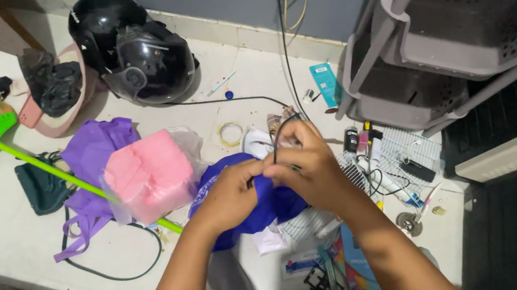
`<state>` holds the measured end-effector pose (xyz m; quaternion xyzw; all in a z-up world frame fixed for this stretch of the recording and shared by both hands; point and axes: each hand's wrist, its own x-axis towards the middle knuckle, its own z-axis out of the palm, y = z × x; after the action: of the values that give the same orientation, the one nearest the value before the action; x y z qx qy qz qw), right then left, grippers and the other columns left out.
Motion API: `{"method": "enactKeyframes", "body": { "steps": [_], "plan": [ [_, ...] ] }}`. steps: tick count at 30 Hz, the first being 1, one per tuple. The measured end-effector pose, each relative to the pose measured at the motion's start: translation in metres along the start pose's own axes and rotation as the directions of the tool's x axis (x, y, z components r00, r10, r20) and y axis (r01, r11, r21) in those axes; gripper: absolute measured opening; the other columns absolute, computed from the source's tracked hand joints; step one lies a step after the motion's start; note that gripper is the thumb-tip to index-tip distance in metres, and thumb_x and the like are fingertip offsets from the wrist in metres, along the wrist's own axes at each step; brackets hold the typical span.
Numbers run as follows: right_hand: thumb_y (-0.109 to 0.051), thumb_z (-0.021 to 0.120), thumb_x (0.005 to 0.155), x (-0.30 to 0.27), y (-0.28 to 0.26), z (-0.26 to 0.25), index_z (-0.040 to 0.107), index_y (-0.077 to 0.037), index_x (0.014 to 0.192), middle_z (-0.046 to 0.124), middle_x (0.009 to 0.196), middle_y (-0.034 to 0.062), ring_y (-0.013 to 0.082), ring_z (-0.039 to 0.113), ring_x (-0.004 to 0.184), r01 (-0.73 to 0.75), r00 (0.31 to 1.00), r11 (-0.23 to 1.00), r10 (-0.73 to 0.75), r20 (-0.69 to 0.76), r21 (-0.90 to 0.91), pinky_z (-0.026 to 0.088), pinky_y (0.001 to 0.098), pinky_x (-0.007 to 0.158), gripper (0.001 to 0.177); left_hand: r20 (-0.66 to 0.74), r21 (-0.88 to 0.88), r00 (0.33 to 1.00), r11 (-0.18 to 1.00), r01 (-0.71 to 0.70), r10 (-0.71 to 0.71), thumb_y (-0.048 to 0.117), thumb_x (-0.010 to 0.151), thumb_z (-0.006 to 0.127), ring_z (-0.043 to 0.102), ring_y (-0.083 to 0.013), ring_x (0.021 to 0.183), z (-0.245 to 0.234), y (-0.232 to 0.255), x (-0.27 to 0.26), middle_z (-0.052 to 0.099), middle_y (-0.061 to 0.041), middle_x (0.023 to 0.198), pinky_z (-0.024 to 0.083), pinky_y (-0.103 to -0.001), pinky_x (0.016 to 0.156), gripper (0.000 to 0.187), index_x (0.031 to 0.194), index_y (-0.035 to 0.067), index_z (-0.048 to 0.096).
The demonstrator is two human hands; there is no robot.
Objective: The person sits on the floor and organizes various items into a blue bag and a plastic drawer unit. They place a metal rack, a blue box, a white appliance, and other small objects into the bag or drawers.
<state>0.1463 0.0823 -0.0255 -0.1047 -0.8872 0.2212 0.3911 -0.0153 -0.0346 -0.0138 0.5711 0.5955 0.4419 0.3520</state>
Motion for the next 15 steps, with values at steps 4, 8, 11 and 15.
{"method": "enactKeyframes", "body": {
  "steps": [4,8,11,15],
  "plan": [
    [-0.051,0.056,0.103,0.001,0.004,0.017,0.061,-0.013,0.124,0.06,0.115,0.013,0.0372,0.06,0.114,-0.132,0.986,0.984,0.118,0.115,0.12,0.039,0.0493,0.109,0.043,0.003,-0.02,0.999,0.998,-0.054,0.054,0.012,0.094,0.066,0.07,-0.0308,0.092,-0.013,-0.01,-0.002,0.072,-0.014,0.087,0.054,-0.046,0.091,0.012,0.093,0.01,0.078],
    [-0.036,0.072,0.094,-0.012,0.015,0.034,0.056,-0.008,0.14,0.075,0.101,0.0169,0.0342,0.067,0.098,-0.36,0.885,0.891,0.232,0.403,0.278,0.048,0.0494,0.093,0.056,0.028,-0.018,0.997,0.997,-0.077,0.077,0.011,0.091,0.07,0.068,-0.0372,0.104,-0.02,-0.023,-0.005,0.073,-0.018,0.104,0.052,-0.05,0.098,0.015,0.102,0.009,0.08],
    [-0.037,0.069,0.096,-0.014,0.016,0.051,0.058,-0.011,0.139,0.078,0.097,0.0121,0.0206,0.067,0.086,-0.504,0.841,0.751,0.314,0.44,0.427,0.053,0.0403,0.085,0.052,0.061,0.038,0.996,0.997,-0.073,0.071,0.009,0.089,0.067,0.066,-0.0464,0.114,-0.032,0.014,-0.019,0.073,-0.025,0.114,0.049,-0.055,0.103,0.031,0.12,0.007,0.075],
    [-0.025,0.072,0.097,-0.004,0.015,0.079,0.074,-0.012,0.118,0.073,0.073,0.0056,0.0126,0.065,0.069,-0.407,0.913,0.766,0.325,0.246,0.497,0.055,0.0298,0.07,0.026,0.043,0.03,0.995,0.996,0.088,-0.089,0.02,0.097,0.059,0.069,-0.0493,0.102,-0.047,0.018,-0.034,0.075,-0.03,0.1,0.051,-0.059,0.092,0.044,0.138,0.006,0.052]
  ]
}}
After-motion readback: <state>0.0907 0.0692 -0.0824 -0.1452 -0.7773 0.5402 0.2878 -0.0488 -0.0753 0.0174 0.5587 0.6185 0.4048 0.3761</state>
